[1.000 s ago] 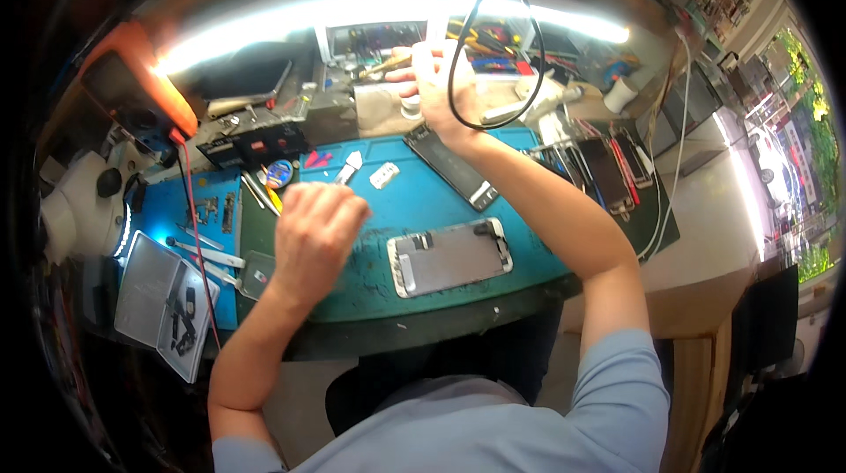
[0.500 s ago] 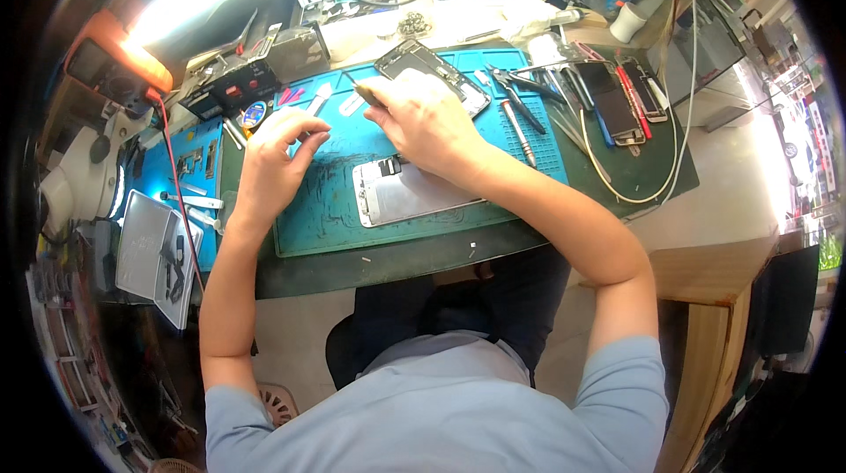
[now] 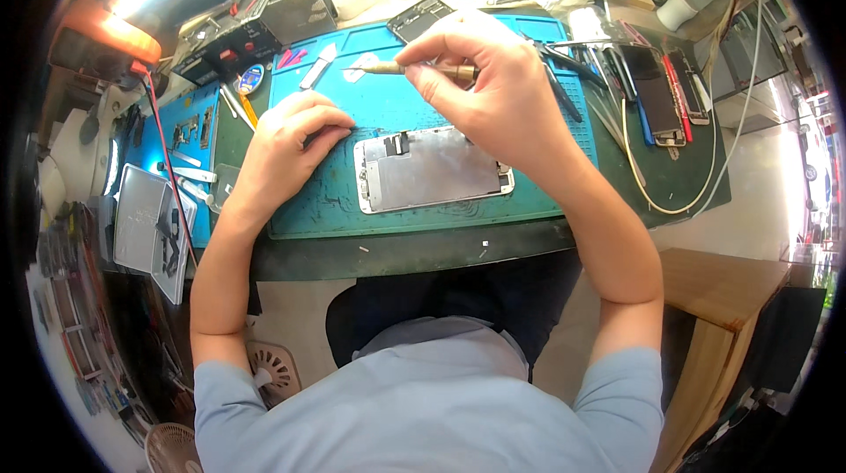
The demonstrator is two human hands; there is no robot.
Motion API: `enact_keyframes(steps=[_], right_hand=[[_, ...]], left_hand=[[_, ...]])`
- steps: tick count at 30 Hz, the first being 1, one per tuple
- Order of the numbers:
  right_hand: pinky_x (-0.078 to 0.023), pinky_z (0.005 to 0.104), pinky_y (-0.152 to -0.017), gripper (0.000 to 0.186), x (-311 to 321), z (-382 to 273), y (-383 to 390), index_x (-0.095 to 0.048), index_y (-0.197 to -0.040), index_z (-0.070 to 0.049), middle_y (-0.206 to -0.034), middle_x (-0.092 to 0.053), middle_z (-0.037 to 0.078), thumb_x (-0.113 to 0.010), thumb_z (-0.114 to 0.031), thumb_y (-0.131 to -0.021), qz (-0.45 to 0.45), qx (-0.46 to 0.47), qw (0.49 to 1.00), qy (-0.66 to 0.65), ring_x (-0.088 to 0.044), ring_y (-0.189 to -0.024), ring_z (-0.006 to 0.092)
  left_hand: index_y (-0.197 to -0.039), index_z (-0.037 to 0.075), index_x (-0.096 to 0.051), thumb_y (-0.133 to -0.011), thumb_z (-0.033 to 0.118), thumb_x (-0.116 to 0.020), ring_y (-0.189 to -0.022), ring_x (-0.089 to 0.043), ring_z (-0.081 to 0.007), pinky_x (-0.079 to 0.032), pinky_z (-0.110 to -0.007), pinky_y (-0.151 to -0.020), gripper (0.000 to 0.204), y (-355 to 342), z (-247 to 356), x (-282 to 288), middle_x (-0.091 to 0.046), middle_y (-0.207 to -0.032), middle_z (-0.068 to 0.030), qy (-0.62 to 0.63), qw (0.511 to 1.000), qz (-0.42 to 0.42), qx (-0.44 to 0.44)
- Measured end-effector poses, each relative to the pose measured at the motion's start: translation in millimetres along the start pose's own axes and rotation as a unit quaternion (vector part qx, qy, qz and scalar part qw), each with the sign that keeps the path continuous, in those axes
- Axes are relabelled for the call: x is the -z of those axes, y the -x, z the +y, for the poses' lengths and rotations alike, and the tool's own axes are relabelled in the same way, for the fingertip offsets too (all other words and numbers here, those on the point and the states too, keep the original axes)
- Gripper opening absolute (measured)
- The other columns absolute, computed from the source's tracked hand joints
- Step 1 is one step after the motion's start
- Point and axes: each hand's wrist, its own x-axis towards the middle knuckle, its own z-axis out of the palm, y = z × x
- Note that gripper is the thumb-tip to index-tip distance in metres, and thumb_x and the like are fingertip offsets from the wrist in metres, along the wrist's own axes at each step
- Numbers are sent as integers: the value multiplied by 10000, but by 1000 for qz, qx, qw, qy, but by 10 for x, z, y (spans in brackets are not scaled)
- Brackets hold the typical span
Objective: The person uses a screwdriver and tweezers to remove screws and small components from a disassembled smartphone chassis on a workbench. They carefully manipulate the internal parts, occasionally picking up and placing down tools and components.
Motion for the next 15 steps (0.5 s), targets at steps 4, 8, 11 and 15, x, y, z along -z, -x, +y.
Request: enact_keyframes(steps=[4, 8, 11, 15], right_hand=[[-551, 226, -799, 236, -50, -38, 5, -738, -1185, -32, -1026, -725, 36, -724, -35, -950, 37, -4, 997, -73, -687, -901, 82], [-489, 181, -757, 339, 29, -18, 10, -653, -1329, -6, -1008, -656, 15, -690, 0, -992, 67, 2, 994, -89, -608, -883, 48], [-501, 193, -749, 340, 53, 27, 16, -650, -1337, -6, -1010, -653, 25, -691, -11, -999, 82, 19, 995, -57, -603, -848, 58], [-511, 201, -749, 360, -5, -60, 19, -639, -1360, -12, -1021, -658, 35, -692, -19, -1004, 81, 37, 995, -50, -606, -840, 65]], left_hand=[[-954, 28, -721, -866, 34, -780, -891, -678, -280, -549, -373, -778, 106, 65, 8, 114, -693, -934, -93, -34, 998, 58, -18], [-934, 49, -720, -853, 78, -808, -903, -679, -294, -541, -383, -806, 124, 194, 95, 479, -698, -923, -73, -41, 987, 158, 11], [-989, 38, -765, -857, 35, -812, -902, -700, -233, -551, -354, -803, 140, 762, 68, 872, -719, -946, -91, -97, 958, 231, 139], [-1013, 21, -763, -924, 29, -750, -794, -658, -181, -510, -298, -692, 90, 1568, -40, 1371, -721, -963, -66, -202, 901, 259, 284]])
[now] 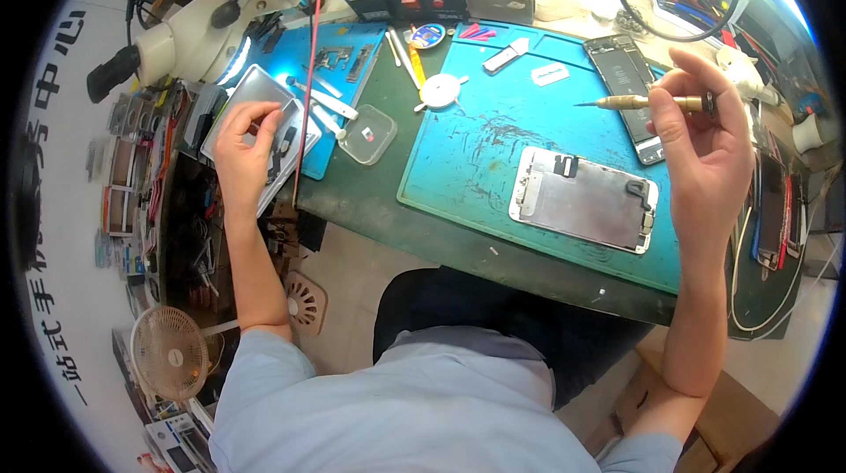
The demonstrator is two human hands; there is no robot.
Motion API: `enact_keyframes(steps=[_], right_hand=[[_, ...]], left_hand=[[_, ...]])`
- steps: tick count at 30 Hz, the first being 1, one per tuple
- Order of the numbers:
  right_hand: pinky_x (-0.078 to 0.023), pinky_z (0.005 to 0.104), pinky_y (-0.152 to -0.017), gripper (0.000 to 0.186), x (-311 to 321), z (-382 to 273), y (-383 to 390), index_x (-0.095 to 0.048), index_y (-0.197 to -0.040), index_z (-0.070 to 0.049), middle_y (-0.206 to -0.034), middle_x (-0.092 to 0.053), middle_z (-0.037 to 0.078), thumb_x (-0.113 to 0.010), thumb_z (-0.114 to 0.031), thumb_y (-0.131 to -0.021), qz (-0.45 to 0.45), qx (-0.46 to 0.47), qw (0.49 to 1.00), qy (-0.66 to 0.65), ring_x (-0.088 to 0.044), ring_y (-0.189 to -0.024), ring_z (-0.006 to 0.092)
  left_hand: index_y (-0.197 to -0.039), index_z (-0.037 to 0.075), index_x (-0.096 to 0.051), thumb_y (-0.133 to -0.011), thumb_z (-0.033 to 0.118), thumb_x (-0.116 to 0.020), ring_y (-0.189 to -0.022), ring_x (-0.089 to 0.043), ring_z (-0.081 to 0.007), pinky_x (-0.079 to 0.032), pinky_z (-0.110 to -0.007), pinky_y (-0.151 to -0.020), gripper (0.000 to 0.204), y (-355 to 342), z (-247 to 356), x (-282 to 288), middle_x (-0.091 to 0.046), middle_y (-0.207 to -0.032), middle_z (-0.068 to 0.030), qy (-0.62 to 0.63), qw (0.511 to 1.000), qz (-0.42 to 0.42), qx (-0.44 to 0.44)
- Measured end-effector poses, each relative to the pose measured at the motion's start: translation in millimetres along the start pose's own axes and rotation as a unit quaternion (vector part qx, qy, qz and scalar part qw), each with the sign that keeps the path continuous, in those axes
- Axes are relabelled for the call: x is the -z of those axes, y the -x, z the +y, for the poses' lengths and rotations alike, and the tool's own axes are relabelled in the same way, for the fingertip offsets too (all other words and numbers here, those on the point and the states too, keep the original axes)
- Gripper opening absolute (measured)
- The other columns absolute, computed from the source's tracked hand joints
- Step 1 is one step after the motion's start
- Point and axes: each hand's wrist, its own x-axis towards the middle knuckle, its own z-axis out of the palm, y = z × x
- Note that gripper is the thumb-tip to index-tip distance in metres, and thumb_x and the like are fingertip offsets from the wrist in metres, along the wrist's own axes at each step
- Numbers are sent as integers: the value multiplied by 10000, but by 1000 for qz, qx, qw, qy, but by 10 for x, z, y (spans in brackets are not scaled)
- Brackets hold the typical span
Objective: The person uses a screwdriver and tweezers to remove screws and small components from a disassembled smartphone chassis on a workbench. They carefully manipulate the internal parts, occasionally picking up and placing down tools and components.
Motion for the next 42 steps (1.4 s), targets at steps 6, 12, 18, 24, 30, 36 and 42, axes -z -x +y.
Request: enact_keyframes(steps=[6, 12, 18, 24, 30, 36, 42], right_hand=[[-497, 195, -740, 384, 2, 62, 10, -631, -1382, -28, -1035, -660, 14, -694, -19, -1003, -6, -3, 1000, -10, -594, -842, 47], [-518, 206, -786, 391, -52, 124, 33, -649, -1367, -39, -1027, -690, 13, -721, -38, -982, -11, 4, 999, -29, -631, -876, 54], [-577, 264, -762, 457, -209, 2, 97, -637, -1388, -48, -961, -740, 28, -767, -83, -951, -48, 56, 996, 41, -714, -872, 107], [-604, 275, -743, 537, -444, -38, 198, -596, -1446, -19, -958, -719, 67, -763, -14, -936, -118, 198, 968, 96, -704, -846, 131], [-572, 353, -714, 537, -558, -23, 207, -601, -1430, -11, -970, -681, 112, -723, 27, -908, -119, 211, 969, 55, -675, -808, 239], [-573, 355, -724, 533, -614, 59, 205, -601, -1429, -7, -968, -675, 118, -716, 36, -910, -126, 209, 968, 58, -672, -809, 244], [-632, 283, -756, 477, -561, 55, 185, -602, -1424, -16, -1054, -705, 98, -729, -12, -964, -153, 203, 963, 91, -708, -875, 152]], left_hand=[[-1024, 11, -764, -934, 53, -729, -797, -668, -217, -517, -323, -704, 106, 126, -371, -74, -728, -969, -97, -26, 994, -92, 52], [-1039, -10, -761, -947, 49, -695, -833, -694, -306, -539, -379, -753, 127, 119, -393, -241, -729, -992, -143, -53, 989, -133, 30], [-1080, 7, -753, -975, 42, -679, -874, -702, -288, -539, -382, -753, 133, 131, -69, -210, -722, -1000, -133, -76, 996, -42, 7], [-1087, 36, -752, -951, 61, -730, -881, -704, -291, -552, -386, -787, 140, 57, 1008, -721, -735, -963, -124, 150, 964, -177, -127], [-1119, 21, -740, -940, 71, -737, -908, -697, -282, -548, -355, -790, 186, -128, 1374, -1219, -730, -1019, -121, 278, 876, -342, -195], [-1110, 12, -730, -929, 70, -750, -983, -704, -299, -554, -376, -851, 191, -153, 1284, -1338, -737, -1061, -117, 303, 852, -388, -178], [-1071, 15, -745, -917, 59, -760, -1016, -707, -292, -560, -379, -870, 161, -153, 1248, -1348, -754, -1082, -104, 316, 846, -370, -218]])
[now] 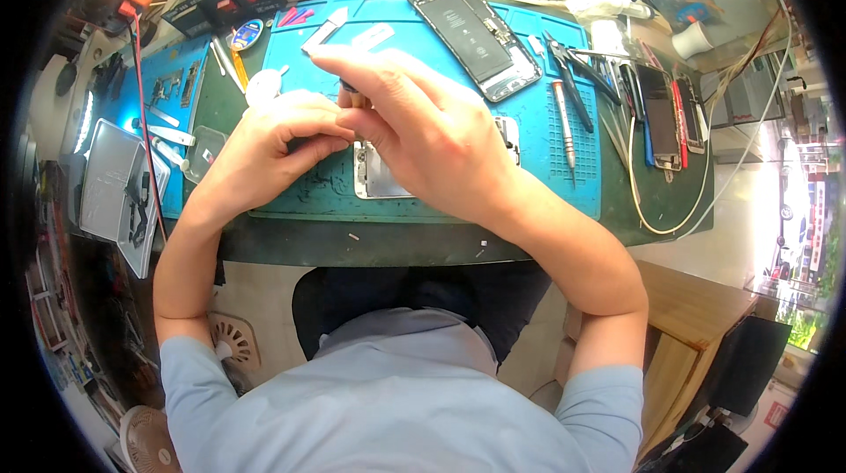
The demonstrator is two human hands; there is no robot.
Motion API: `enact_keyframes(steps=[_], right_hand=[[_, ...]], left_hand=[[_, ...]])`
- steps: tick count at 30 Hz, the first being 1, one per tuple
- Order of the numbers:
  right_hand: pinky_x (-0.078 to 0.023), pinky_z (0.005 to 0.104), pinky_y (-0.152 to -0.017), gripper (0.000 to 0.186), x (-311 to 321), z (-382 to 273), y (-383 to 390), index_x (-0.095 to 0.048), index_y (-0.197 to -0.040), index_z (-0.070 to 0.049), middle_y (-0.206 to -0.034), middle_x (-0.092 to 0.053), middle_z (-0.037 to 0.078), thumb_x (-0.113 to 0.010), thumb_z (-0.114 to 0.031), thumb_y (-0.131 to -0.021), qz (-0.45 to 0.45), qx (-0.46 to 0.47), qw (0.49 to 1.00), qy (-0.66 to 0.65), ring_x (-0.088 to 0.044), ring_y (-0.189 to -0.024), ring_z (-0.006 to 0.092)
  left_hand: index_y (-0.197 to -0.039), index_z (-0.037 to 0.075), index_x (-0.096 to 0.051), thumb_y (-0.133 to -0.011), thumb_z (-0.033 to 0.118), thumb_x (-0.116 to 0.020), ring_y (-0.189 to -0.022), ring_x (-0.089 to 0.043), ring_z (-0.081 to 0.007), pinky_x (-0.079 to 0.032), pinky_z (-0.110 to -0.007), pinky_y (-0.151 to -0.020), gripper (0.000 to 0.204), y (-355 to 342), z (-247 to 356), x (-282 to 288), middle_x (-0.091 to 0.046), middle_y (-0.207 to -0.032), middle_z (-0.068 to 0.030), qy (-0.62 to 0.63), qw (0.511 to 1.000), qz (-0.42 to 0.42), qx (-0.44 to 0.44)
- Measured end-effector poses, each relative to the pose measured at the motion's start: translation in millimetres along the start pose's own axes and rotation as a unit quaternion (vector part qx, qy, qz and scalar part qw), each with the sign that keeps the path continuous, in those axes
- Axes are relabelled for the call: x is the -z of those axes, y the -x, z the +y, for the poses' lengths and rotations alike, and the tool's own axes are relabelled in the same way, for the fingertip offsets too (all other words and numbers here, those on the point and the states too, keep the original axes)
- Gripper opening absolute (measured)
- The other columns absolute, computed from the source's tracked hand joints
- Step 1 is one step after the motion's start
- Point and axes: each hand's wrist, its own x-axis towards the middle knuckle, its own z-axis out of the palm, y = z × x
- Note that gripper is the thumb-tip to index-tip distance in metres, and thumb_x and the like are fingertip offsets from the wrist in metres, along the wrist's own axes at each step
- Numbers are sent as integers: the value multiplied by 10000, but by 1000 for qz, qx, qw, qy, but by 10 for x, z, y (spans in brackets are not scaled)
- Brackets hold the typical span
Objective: The person uses a screwdriver and tweezers to remove screws and small components from a disassembled smartphone chassis on a workbench. They carefully manipulate the internal parts, occasionally picking up and placing down tools and components.
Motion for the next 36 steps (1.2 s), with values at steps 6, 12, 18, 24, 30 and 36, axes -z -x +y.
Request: enact_keyframes(steps=[6, 12, 18, 24, 30, 36], right_hand=[[-625, 278, -741, 464, 10, 7, -3, -599, -1418, -1, -1033, -703, 107, -728, -37, -974, -6, 1, 1000, 5, -708, -862, 152], [-619, 272, -726, 448, -13, 11, -14, -632, -1371, 14, -1020, -711, 102, -759, -31, -944, 7, 16, 1000, 2, -709, -846, 158], [-578, 356, -668, 451, -23, 61, -36, -682, -1304, -26, -961, -707, 105, -794, -39, -868, 33, 74, 997, 16, -680, -778, 245], [-577, 360, -668, 451, -36, 29, -38, -685, -1301, -22, -966, -714, 104, -798, -42, -865, 40, 56, 997, 19, -678, -780, 247], [-592, 284, -686, 433, -16, 75, -40, -680, -1269, 37, -1011, -738, 123, -831, -71, -878, 21, 93, 995, 43, -702, -790, 182], [-568, 335, -630, 439, -49, 91, -29, -708, -1265, -55, -919, -694, 70, -837, -115, -850, 38, 98, 994, 33, -668, -733, 216]], left_hand=[[-1058, 12, -746, -911, 59, -769, -1020, -708, -289, -561, -378, -869, 157, 4, -2, -6, -757, -1073, -101, -6, 1000, 6, -12], [-1064, 7, -740, -907, 52, -768, -1002, -711, -293, -561, -371, -854, 166, 8, -15, -14, -751, -1063, -108, -1, 1000, 7, -19], [-1081, 9, -737, -902, 43, -765, -983, -710, -301, -561, -371, -847, 185, 1, -4, -18, -747, -1068, -111, 6, 1000, 8, -25], [-1075, 15, -739, -901, 46, -767, -984, -709, -303, -561, -377, -843, 180, 12, -20, -31, -745, -1065, -111, 5, 999, 16, -32], [-1084, 24, -741, -907, 46, -756, -991, -696, -309, -555, -385, -860, 178, 10, -10, -29, -743, -1043, -110, 14, 1000, 11, -21], [-1105, 34, -739, -919, 60, -738, -995, -678, -314, -544, -395, -881, 188, 6, 22, -9, -744, -1040, -108, -15, 1000, 4, -24]])
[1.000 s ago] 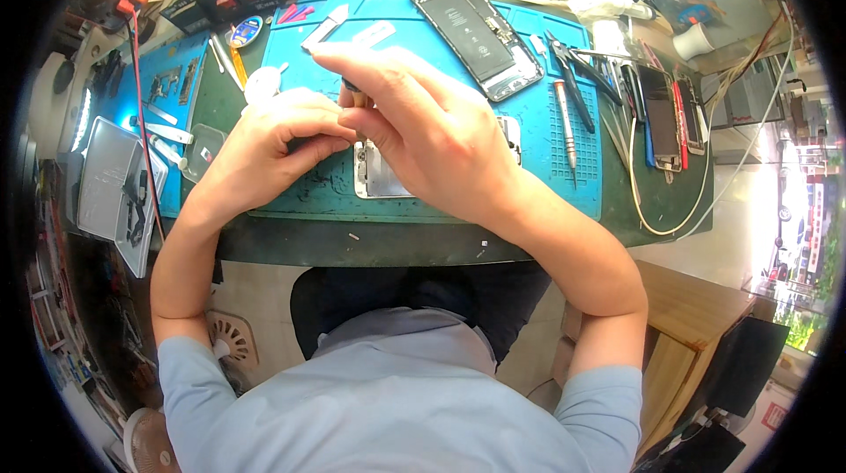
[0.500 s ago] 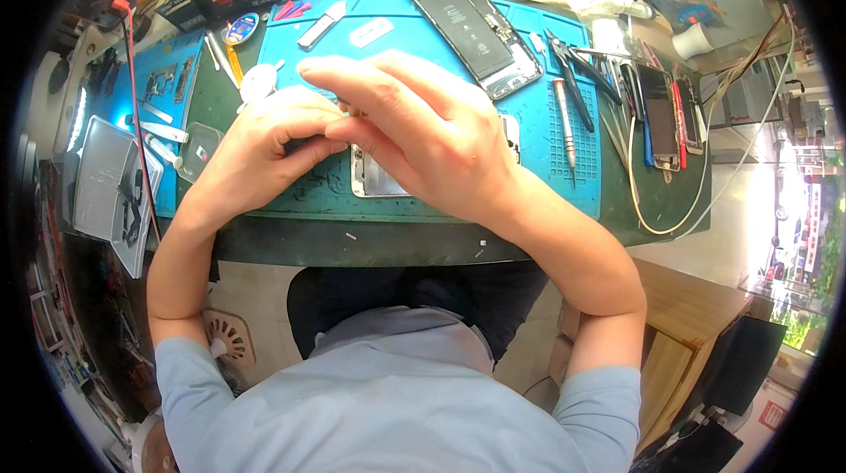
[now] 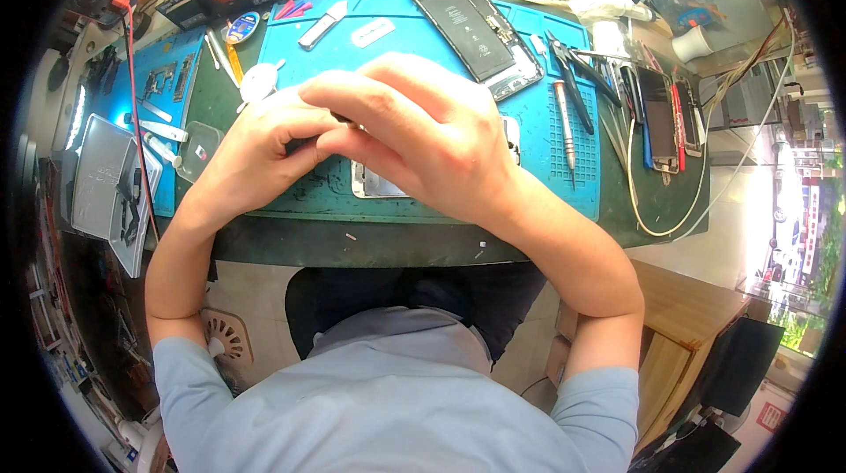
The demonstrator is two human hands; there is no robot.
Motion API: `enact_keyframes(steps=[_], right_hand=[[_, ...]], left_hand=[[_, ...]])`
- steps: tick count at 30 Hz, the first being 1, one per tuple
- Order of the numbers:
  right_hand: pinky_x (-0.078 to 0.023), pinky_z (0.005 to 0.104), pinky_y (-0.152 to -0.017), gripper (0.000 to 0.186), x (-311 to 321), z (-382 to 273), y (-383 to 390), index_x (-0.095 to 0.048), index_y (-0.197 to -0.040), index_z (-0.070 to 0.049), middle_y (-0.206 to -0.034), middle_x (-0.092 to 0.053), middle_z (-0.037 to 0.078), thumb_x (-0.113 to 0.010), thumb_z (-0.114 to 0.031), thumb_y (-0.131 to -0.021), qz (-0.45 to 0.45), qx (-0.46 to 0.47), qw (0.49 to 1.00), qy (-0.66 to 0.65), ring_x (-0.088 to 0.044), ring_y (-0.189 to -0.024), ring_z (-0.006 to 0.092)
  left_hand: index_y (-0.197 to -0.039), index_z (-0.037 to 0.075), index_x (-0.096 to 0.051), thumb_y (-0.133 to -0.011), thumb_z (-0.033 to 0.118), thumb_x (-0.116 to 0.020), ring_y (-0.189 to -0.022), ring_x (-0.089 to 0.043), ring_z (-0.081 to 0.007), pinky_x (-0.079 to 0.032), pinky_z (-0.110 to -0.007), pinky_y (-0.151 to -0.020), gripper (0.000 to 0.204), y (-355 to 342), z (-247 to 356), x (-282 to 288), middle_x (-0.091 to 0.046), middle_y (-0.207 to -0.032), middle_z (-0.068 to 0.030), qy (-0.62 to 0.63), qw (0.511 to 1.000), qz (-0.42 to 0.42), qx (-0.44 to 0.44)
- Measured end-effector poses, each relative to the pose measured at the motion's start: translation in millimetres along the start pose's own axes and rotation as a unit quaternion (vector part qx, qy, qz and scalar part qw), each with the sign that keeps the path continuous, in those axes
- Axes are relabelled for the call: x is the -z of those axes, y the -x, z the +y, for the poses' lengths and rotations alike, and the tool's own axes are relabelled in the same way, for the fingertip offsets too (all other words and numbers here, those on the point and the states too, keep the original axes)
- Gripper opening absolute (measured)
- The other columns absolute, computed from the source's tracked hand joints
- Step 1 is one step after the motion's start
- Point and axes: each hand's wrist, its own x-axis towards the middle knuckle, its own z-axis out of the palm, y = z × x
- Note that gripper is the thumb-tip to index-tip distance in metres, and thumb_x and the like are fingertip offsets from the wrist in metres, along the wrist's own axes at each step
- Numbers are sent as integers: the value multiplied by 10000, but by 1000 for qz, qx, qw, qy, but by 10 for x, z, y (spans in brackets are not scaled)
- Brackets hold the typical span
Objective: The person uses a screwdriver and tweezers to remove screws and small components from a disassembled smartphone chassis on a workbench. They carefully manipulate the internal parts, occasionally picking up and placing down tools and components.
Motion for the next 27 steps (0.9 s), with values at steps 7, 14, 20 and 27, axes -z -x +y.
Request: enact_keyframes(steps=[7, 14, 20, 27], right_hand=[[-584, 300, -675, 498, 65, -34, -60, -712, -1248, 6, -1054, -766, 111, -885, -175, -817, -18, 6, 999, 46, -696, -787, 195], [-579, 311, -765, 434, 37, -127, -57, -671, -1351, -5, -1047, -741, 123, -763, -70, -932, -42, -140, 986, -80, -704, -843, 200], [-568, 339, -849, 478, 73, -163, -80, -619, -1422, -15, -1118, -726, 107, -720, -45, -955, -60, -140, 987, -47, -696, -937, 181], [-554, 327, -865, 528, 67, -191, -71, -607, -1429, -13, -1102, -708, 108, -759, -54, -925, -65, -145, 987, -14, -682, -922, 195]], left_hand=[[-1099, 26, -736, -926, 42, -723, -966, -683, -305, -546, -389, -854, 174, -7, 5, 2, -731, -1000, -108, 12, 999, 15, 28], [-1082, 16, -728, -935, 40, -716, -932, -684, -298, -539, -379, -815, 149, -12, -1, -21, -719, -971, -111, 9, 998, 50, 35], [-1063, 5, -716, -938, 51, -718, -930, -679, -309, -538, -389, -815, 133, -19, -15, -39, -717, -972, -117, 14, 998, 57, 35], [-1054, 6, -721, -940, 55, -716, -929, -683, -307, -542, -390, -803, 124, -16, -25, -57, -716, -969, -117, 6, 998, 53, 27]])
